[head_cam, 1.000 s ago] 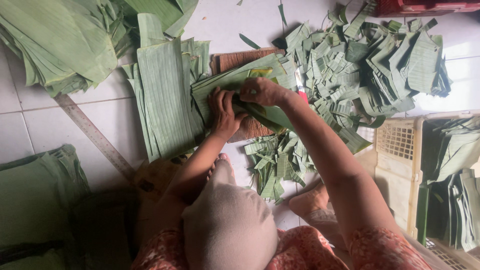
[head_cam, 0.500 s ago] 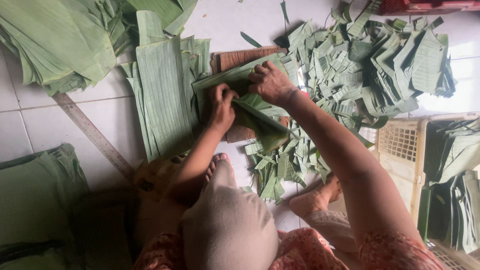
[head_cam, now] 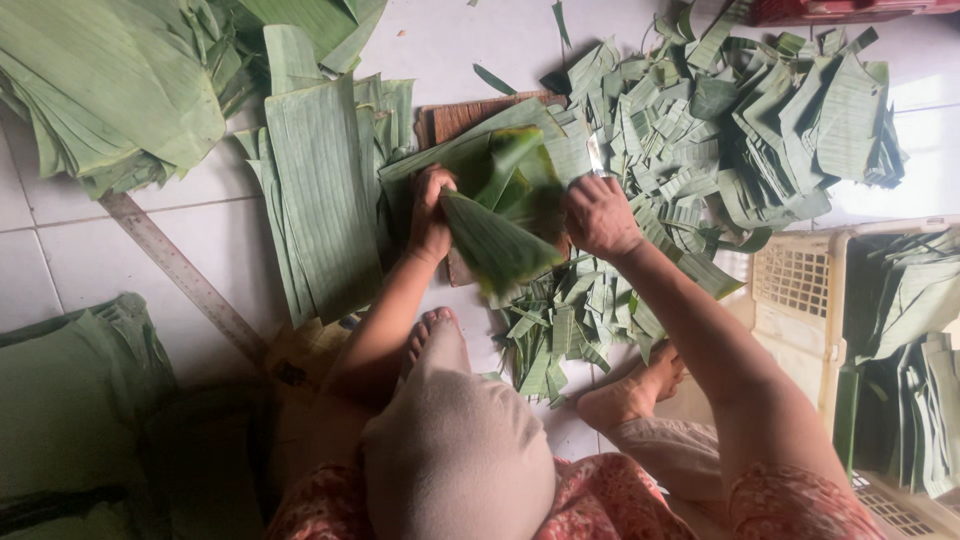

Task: The person sits on the floor cutting banana leaves into uniform rectangles. They smooth each leaf, align it over a printed paper size guide on a wooden board, trim the edges with a small red knife, stack the cut leaves, and place finished stacks into plastic crates.

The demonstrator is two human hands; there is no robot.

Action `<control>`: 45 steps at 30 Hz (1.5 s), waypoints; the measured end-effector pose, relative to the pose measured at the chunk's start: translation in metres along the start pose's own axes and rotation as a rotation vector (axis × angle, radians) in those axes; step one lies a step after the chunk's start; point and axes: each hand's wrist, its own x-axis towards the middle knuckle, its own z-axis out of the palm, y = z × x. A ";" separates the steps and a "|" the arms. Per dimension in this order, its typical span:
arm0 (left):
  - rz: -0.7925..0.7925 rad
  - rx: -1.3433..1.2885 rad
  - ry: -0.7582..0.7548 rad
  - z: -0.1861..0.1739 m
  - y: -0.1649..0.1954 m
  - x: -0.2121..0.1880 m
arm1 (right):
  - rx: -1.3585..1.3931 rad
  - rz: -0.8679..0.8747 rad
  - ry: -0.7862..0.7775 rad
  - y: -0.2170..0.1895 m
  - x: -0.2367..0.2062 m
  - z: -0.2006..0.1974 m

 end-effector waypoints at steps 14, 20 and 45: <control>0.065 0.260 -0.123 -0.004 0.018 -0.004 | 0.243 0.285 -0.286 -0.053 0.102 -0.005; 0.078 0.220 -0.097 -0.003 0.024 -0.001 | 0.486 0.596 0.208 -0.046 0.063 0.000; 0.017 -0.037 -0.036 -0.004 0.014 0.014 | -0.131 -0.056 -0.600 -0.077 0.153 -0.014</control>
